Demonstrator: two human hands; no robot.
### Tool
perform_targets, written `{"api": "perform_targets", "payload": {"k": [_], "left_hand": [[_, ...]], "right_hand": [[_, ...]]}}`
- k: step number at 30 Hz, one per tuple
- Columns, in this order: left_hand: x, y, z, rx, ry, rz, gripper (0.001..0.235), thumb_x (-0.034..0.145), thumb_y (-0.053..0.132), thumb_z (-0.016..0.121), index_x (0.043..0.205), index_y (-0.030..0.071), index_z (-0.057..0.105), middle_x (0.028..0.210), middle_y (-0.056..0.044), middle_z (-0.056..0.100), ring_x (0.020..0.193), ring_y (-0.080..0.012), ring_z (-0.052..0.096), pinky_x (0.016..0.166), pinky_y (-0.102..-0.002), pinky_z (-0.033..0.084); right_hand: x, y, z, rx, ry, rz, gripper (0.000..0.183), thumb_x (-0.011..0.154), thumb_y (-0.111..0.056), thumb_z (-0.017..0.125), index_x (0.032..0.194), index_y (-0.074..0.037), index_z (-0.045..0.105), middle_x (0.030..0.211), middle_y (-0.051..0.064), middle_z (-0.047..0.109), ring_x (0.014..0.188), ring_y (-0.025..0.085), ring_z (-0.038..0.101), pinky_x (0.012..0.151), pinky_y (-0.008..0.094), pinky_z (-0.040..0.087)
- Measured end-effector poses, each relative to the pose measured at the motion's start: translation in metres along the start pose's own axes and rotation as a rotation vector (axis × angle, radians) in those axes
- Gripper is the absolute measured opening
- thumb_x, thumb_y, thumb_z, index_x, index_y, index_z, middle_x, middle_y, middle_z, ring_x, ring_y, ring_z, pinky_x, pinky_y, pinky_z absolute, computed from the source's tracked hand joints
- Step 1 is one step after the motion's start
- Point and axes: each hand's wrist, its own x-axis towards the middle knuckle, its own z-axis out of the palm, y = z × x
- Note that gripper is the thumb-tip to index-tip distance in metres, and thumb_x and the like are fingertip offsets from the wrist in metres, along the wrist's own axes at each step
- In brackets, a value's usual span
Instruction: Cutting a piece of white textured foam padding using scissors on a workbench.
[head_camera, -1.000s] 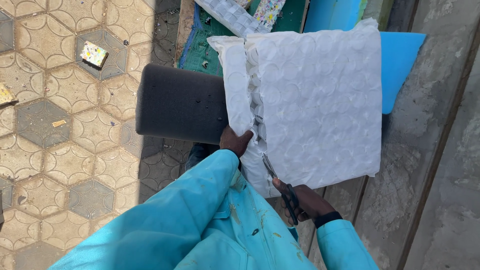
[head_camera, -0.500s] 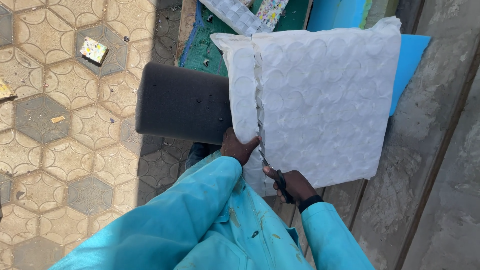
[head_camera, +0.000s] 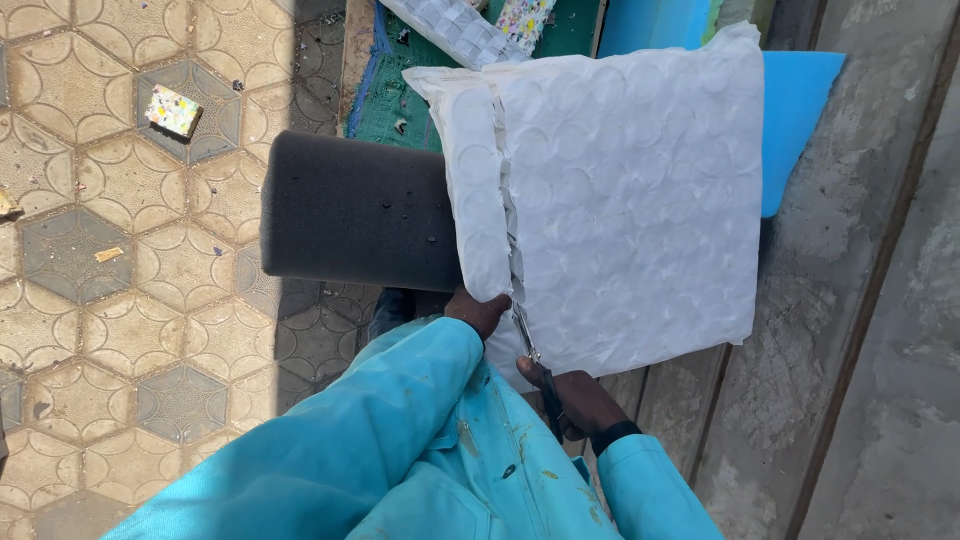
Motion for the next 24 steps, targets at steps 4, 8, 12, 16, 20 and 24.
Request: {"api": "perform_targets", "payload": {"k": [4, 8, 12, 16, 20, 24], "left_hand": [[-0.015, 0.008, -0.006, -0.013, -0.013, 0.004, 0.100, 0.091, 0.060, 0.100, 0.165, 0.003, 0.064, 0.165, -0.029, 0.076, 0.157, -0.0515, 0.073, 0.128, -0.063, 0.067], [-0.018, 0.011, -0.009, 0.016, -0.041, 0.007, 0.099, 0.092, 0.061, 0.098, 0.165, 0.004, 0.065, 0.165, -0.028, 0.077, 0.156, -0.0500, 0.074, 0.127, -0.062, 0.067], [-0.006, 0.008, -0.008, 0.046, -0.076, 0.001, 0.100, 0.092, 0.062, 0.097, 0.167, 0.004, 0.063, 0.167, -0.026, 0.076, 0.157, -0.0478, 0.074, 0.128, -0.060, 0.067], [-0.008, 0.005, -0.011, 0.019, -0.115, -0.009, 0.099, 0.094, 0.055, 0.100, 0.168, 0.001, 0.063, 0.167, -0.028, 0.076, 0.158, -0.0508, 0.072, 0.130, -0.059, 0.066], [-0.009, 0.008, -0.010, 0.025, -0.104, 0.006, 0.100, 0.093, 0.054, 0.101, 0.167, 0.000, 0.061, 0.166, -0.030, 0.076, 0.156, -0.0513, 0.073, 0.128, -0.060, 0.067], [-0.006, 0.011, -0.010, 0.034, -0.093, 0.017, 0.102, 0.094, 0.057, 0.099, 0.170, 0.001, 0.061, 0.166, -0.029, 0.076, 0.156, -0.0499, 0.074, 0.126, -0.059, 0.069]], "right_hand": [[0.003, -0.022, 0.002, -0.026, -0.002, 0.010, 0.115, 0.086, -0.111, 0.082, 0.098, 0.004, 0.089, 0.082, 0.024, 0.086, 0.068, 0.029, 0.083, 0.056, 0.035, 0.065], [-0.006, -0.057, 0.004, 0.020, 0.041, 0.006, 0.113, 0.088, -0.108, 0.082, 0.095, 0.004, 0.088, 0.077, 0.024, 0.085, 0.066, 0.033, 0.087, 0.055, 0.038, 0.065], [-0.007, -0.080, 0.012, -0.061, 0.088, 0.017, 0.113, 0.089, -0.110, 0.079, 0.096, 0.003, 0.089, 0.080, 0.022, 0.087, 0.069, 0.033, 0.088, 0.059, 0.039, 0.065], [-0.008, -0.101, 0.020, -0.144, 0.135, 0.036, 0.098, 0.093, -0.100, 0.083, 0.096, -0.002, 0.091, 0.082, 0.018, 0.089, 0.072, 0.033, 0.089, 0.071, 0.040, 0.066], [-0.018, -0.104, 0.018, -0.133, 0.145, 0.041, 0.085, 0.097, -0.090, 0.085, 0.093, -0.005, 0.089, 0.079, 0.014, 0.087, 0.069, 0.027, 0.088, 0.073, 0.037, 0.066], [-0.014, -0.096, 0.019, -0.083, 0.156, 0.017, 0.091, 0.092, -0.095, 0.089, 0.092, -0.004, 0.088, 0.078, 0.016, 0.085, 0.068, 0.029, 0.087, 0.072, 0.038, 0.064]]}}
